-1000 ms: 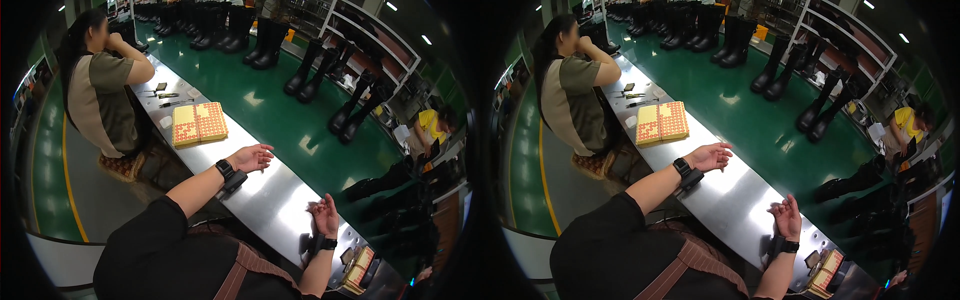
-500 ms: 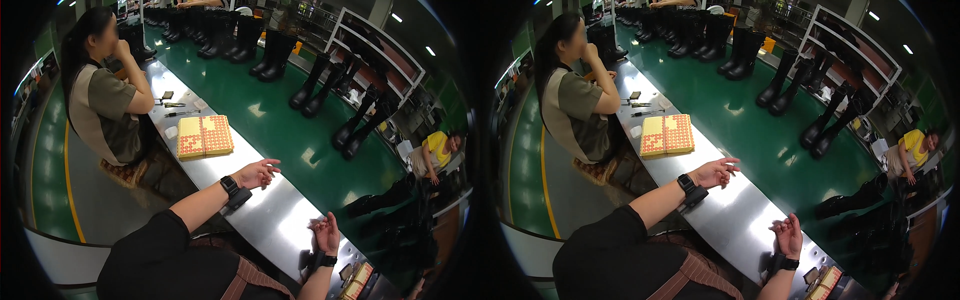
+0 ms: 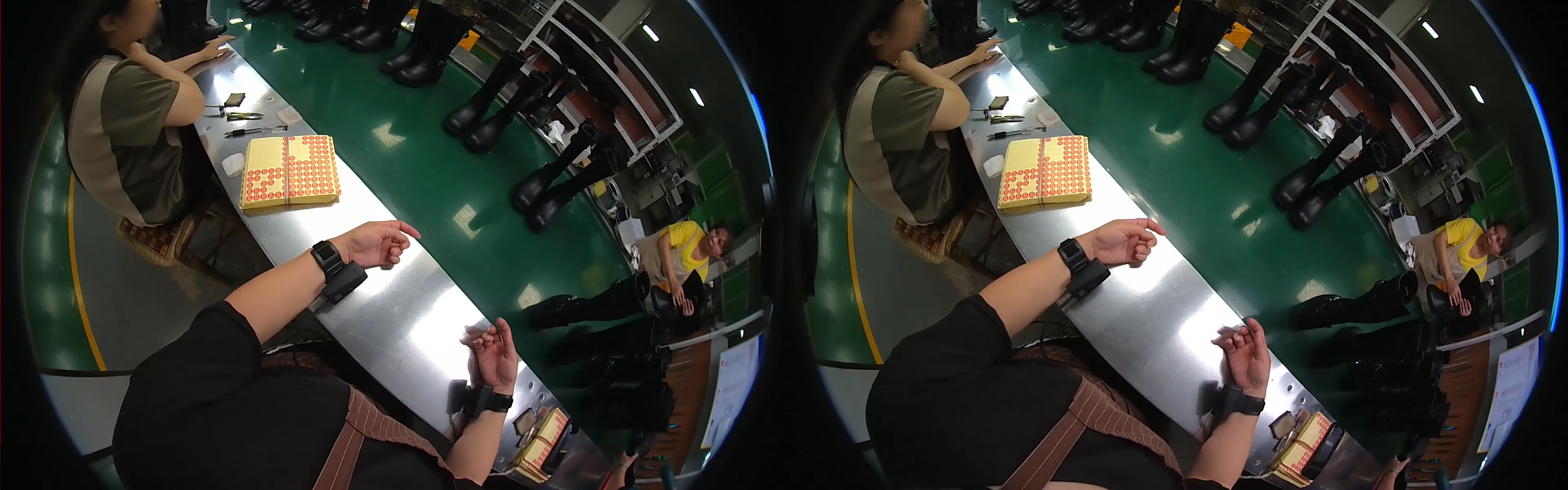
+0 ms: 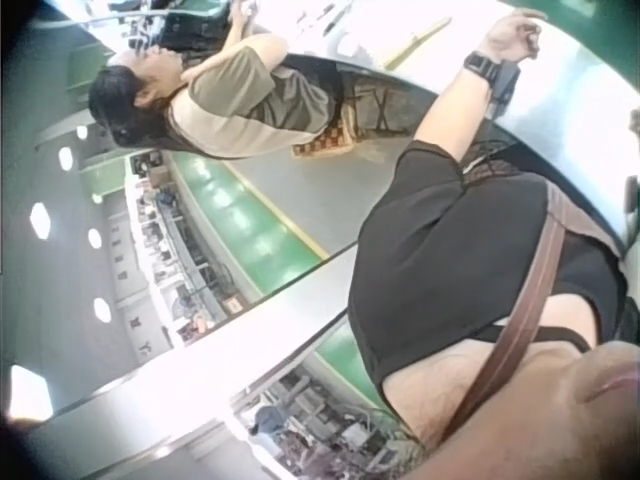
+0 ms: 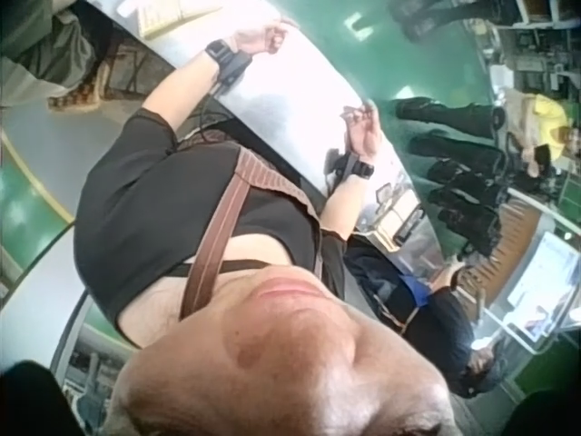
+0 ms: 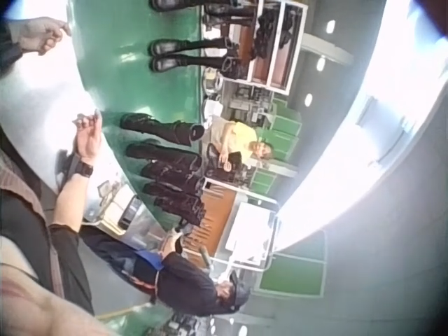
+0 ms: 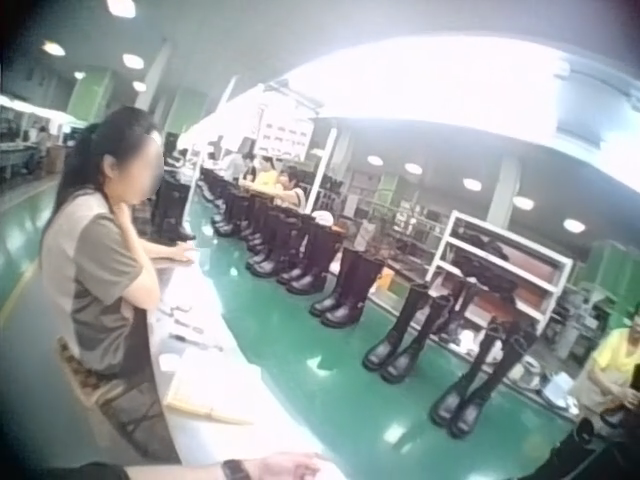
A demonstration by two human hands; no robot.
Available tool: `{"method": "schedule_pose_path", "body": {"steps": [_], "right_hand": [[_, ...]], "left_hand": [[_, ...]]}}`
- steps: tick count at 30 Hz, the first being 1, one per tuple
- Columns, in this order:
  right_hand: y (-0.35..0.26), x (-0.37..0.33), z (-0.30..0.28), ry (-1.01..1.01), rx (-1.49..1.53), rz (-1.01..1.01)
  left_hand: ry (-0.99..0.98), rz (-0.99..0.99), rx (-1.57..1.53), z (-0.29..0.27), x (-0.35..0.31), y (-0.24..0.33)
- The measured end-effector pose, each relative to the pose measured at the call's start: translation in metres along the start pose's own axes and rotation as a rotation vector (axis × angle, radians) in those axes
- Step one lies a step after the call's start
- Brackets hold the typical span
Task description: Inspecting and cleaning black leather boots on a factory assembly line.
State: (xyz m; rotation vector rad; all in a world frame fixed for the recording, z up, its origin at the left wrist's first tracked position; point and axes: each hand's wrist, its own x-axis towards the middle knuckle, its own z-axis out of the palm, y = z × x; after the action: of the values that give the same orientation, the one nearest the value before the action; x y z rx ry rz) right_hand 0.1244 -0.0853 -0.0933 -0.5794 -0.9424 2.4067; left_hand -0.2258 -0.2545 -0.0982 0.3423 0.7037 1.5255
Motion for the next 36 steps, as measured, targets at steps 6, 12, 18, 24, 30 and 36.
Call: {"method": "schedule_pose_path", "body": {"steps": [6, 12, 18, 24, 30, 36], "right_hand": [[0.004, -0.004, -0.004, -0.04, -0.006, 0.024], [0.0, -0.019, -0.01, 0.003, -0.031, -0.029], [0.006, 0.006, 0.001, -0.072, 0.075, 0.03], [0.0, -0.003, -0.004, -0.038, 0.078, -0.003], [0.001, -0.008, -0.006, -0.036, 0.057, -0.006], [0.003, 0.001, 0.004, -0.042, 0.055, 0.027]], "left_hand": [[0.01, -0.013, -0.013, 0.005, -0.009, -0.005], [-0.025, -0.06, -0.004, 0.009, 0.008, -0.008], [0.013, 0.047, -0.026, -0.01, -0.003, -0.002], [-0.006, 0.037, -0.018, -0.012, 0.011, -0.008], [0.002, 0.023, -0.023, -0.006, 0.012, -0.01], [0.005, 0.052, -0.007, -0.007, -0.001, -0.003]]}}
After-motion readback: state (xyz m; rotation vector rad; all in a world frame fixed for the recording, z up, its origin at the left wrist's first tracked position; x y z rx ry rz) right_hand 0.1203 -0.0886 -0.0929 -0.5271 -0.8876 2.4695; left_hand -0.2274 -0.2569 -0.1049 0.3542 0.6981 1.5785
